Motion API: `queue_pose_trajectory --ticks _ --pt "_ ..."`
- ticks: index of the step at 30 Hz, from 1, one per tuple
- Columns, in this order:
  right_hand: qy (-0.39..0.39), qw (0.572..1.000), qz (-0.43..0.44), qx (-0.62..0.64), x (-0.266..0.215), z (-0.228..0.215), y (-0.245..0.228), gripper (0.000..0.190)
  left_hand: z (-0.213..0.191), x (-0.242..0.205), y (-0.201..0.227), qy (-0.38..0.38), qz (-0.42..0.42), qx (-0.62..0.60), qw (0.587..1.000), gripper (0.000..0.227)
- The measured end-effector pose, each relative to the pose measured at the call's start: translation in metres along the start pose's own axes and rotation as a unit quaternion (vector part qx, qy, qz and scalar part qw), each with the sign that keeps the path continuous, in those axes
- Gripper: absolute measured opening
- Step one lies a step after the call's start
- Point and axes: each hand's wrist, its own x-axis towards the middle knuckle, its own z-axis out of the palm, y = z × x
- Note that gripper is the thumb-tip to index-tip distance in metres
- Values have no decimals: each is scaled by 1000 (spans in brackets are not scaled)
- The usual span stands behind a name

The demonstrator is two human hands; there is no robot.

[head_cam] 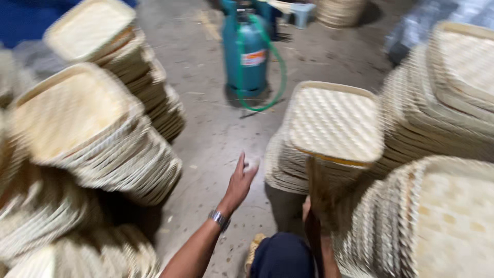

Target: The person cleans woven bamboo trays using a small hand broom. The person picks up a tray, brushes the inner surface and edges with the broom, and then places the cleaned tray onto a stack.

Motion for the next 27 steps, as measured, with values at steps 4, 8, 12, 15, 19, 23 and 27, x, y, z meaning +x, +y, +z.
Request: queue_pose_trajectory --ticks 4,8,12,15,19,23,27 --pt "-254 941 -21 -224 21 -12 -92 48 -83 -113 -75 58 -57 57 995 63" --pt "-376 891 -28 -253 30 -10 -196 66 -193 -216 -116 278 -14 251 927 31" --pt "-463 855 -171 -157 4 13 -238 55 -284 -311 -114 498 18 414 762 43" --pt "-534 791 -177 -240 -12 30 -236 43 -332 -363 -113 583 -8 451 676 48" --pt "-556 732 -151 -362 -16 49 -225 32 -345 -391 -140 403 -245 406 783 46" --pt "-517 752 -228 -341 -24 59 -219 32 -334 -398 -156 442 -170 458 752 29" --pt "-508 760 -239 -327 -30 61 -223 30 -334 -398 -139 463 -132 464 743 18"
